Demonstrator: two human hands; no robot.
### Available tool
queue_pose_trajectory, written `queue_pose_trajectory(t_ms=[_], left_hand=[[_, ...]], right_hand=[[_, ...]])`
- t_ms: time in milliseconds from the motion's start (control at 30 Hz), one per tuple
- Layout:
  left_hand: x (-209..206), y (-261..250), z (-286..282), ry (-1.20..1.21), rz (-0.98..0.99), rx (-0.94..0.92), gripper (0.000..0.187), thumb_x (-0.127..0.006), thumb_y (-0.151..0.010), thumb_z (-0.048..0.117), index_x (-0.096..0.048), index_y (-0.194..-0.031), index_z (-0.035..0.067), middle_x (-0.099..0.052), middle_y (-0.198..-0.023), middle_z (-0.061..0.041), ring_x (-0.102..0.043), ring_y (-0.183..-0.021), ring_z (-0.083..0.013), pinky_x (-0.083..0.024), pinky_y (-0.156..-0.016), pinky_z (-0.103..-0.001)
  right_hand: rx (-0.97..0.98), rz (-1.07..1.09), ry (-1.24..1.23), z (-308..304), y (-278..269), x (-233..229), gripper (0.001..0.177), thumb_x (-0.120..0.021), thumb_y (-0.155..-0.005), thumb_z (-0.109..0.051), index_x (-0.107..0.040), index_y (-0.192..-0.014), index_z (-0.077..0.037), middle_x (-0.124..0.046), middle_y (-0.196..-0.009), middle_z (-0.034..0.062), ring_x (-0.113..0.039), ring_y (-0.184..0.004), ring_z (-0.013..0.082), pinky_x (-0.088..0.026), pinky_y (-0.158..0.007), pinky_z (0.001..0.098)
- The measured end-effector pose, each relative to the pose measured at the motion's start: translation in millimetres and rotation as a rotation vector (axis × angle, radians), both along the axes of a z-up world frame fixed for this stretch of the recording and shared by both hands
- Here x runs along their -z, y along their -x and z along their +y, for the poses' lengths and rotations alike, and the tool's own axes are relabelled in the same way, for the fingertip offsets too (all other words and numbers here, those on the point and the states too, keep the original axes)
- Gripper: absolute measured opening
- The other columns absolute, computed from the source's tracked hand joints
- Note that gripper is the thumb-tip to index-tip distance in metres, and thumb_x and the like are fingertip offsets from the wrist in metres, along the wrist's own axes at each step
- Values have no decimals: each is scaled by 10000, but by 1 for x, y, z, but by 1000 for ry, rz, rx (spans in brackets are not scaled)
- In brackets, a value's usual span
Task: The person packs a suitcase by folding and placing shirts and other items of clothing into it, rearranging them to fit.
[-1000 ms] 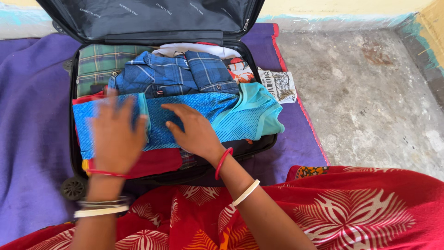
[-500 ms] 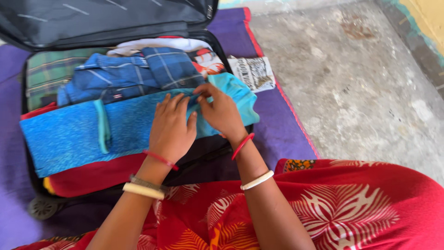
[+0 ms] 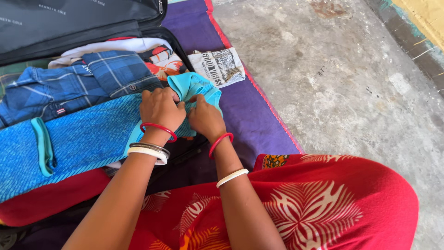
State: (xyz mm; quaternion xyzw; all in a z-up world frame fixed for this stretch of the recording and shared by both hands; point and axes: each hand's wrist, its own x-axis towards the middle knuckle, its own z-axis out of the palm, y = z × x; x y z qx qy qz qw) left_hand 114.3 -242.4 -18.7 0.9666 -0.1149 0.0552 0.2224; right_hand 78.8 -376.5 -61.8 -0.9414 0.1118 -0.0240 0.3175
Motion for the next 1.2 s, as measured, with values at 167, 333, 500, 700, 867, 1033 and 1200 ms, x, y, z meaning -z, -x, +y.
queue_pose_trajectory(t_ms=[167, 333, 500, 700, 867, 1033, 1200], left_hand=[[13, -20, -16, -122, 43, -99, 818, -861, -775, 427, -564, -1375, -43, -731, -1073, -178, -657, -1058, -381, -556, -838, -478], [5, -40, -22, -48, 218, -160, 395, -827, -818, 412, -743, -1069, 118, -728, -1071, -158, -661, -1041, -408, -548, -858, -496], [4, -34, -33, -20, 51, -101, 189, -808, -793, 249, -750, -971, 226, -751, -953, -97, -659, -999, -379, -512, -843, -505], [6, -6, -44, 345, -56, 130, 250, -658, -902, 4, -724, -1091, 153, -719, -993, -172, -666, -982, -383, -511, -869, -479], [19, 29, -44, 178, -295, 405, 407, -634, -786, -62, -660, -1186, 12, -665, -1280, -180, -607, -1227, -355, -417, -1106, -509], [22, 48, -42, 58, -221, 434, 471, -657, -734, -31, -661, -1203, 16, -610, -1372, -181, -524, -1310, -374, -348, -1109, -534], [-4, 65, -17, 178, -261, 434, 296, -666, -826, 9, -703, -1118, 41, -693, -1258, -140, -607, -1231, -367, -432, -1088, -492]], right_hand=[[18, -18, -108, -7, 0, -5, 365, -555, -912, -227, -623, -1231, -64, -778, -976, 182, -728, -928, 378, -545, -844, 485], [76, 211, -414, -11, 6, -25, 403, -468, -935, -179, -590, -1301, -62, -805, -990, 69, -779, -747, 217, -614, -694, 350], [71, 199, -568, -17, 4, -18, 423, -462, -949, -143, -579, -1342, -42, -785, -1034, 79, -764, -744, 176, -638, -632, 320], [171, 157, -787, -27, -4, 2, 439, -431, -1017, -256, -542, -1388, -51, -724, -1133, 109, -745, -784, 221, -632, -651, 368], [340, 61, -1047, -40, -3, -10, 649, -425, -1039, -534, -580, -1352, 12, -681, -1225, 175, -721, -872, 267, -601, -713, 425], [375, -3, -736, -35, 2, -14, 622, -611, -931, -505, -543, -1357, -57, -724, -1129, 164, -741, -905, 232, -626, -722, 392], [345, -22, -328, -33, 6, -22, 461, -710, -857, -343, -648, -1258, -123, -799, -978, 76, -774, -849, 240, -584, -771, 380]])
